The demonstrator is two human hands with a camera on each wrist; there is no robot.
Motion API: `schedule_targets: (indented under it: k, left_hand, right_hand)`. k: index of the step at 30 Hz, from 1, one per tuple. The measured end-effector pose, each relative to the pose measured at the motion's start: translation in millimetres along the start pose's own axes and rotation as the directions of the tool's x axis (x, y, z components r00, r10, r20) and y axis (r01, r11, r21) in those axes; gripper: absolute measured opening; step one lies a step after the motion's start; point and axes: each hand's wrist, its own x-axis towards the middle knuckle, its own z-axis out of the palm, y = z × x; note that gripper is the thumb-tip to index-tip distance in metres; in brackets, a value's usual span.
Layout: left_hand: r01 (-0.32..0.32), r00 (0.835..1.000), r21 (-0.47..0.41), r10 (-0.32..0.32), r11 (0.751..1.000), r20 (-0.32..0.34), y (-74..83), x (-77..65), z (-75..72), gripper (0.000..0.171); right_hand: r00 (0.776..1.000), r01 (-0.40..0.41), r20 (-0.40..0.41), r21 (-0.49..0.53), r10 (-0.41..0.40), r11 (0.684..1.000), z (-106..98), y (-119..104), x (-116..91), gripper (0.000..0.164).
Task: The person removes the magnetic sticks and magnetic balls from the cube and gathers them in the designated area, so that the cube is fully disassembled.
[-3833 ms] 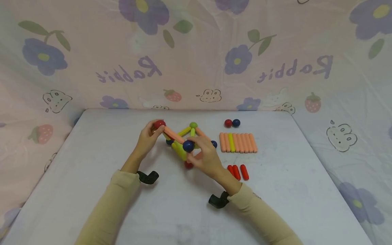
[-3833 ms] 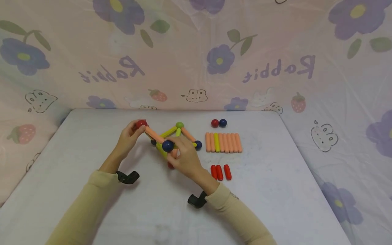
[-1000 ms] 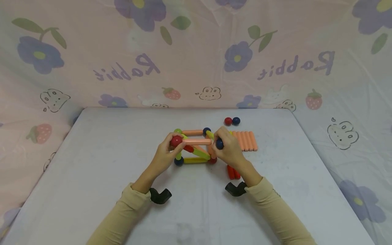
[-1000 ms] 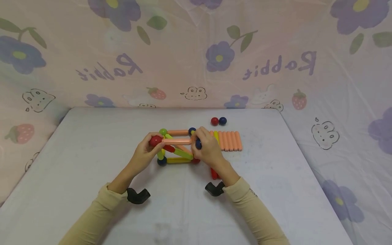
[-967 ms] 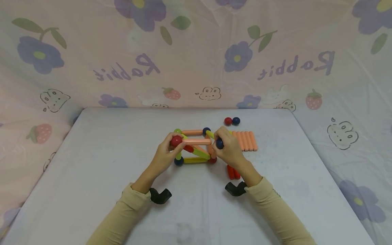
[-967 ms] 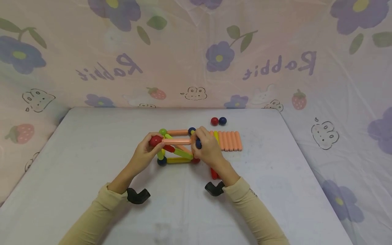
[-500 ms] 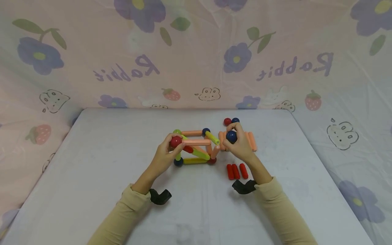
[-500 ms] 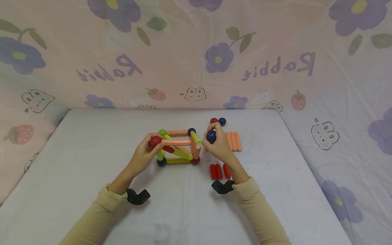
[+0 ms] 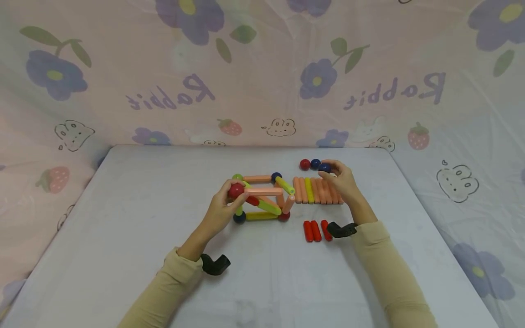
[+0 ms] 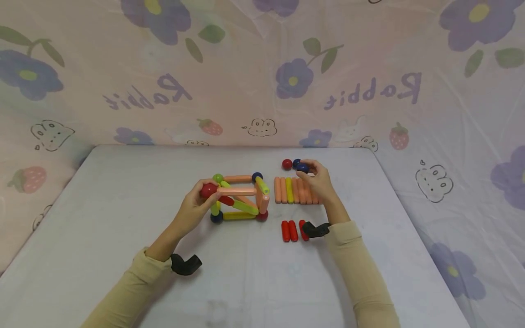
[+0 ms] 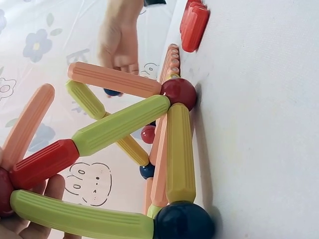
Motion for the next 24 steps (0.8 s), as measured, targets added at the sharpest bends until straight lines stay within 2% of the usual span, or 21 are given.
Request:
schedule_targets:
  k: [3,9,15,20,24]
  left_hand:
    - [0.002,1.000,0.001,-0.002,1.000,-0.001,-1.6,-0.2,0.0,0.034]
    - [-0.001,1.000,0.003,0.001,1.000,-0.005,-1.8,-0.8,-0.7,0.034]
    - [-0.010,1.000,-0.004,0.010,1.000,-0.010,-2.2,-0.5,0.1,0.033]
    - [-0.003,1.000,-0.010,0.003,1.000,-0.004,-2.1,-0.6,0.7,0.035]
    - [-0.003,1.000,-0.016,0.003,1.000,-0.005,-1.3,-0.6,1.1,0.034]
  right_hand:
    - [0.998,-0.049,-0.044,-0.065,0.046,0.997,-6.6,8.7,10.3,0.051]
    - [0.988,-0.120,-0.106,-0.107,0.108,0.987,-16.6,24.7,34.7,0.052]
    - [0.968,-0.222,-0.154,-0.178,0.196,0.959,-22.3,35.2,55.2,0.050]
    - [0.949,-0.296,-0.170,-0.191,0.265,0.936,-21.6,39.5,65.5,0.051]
    - [0.944,-0.316,-0.162,-0.207,0.286,0.926,-18.8,40.5,70.2,0.051]
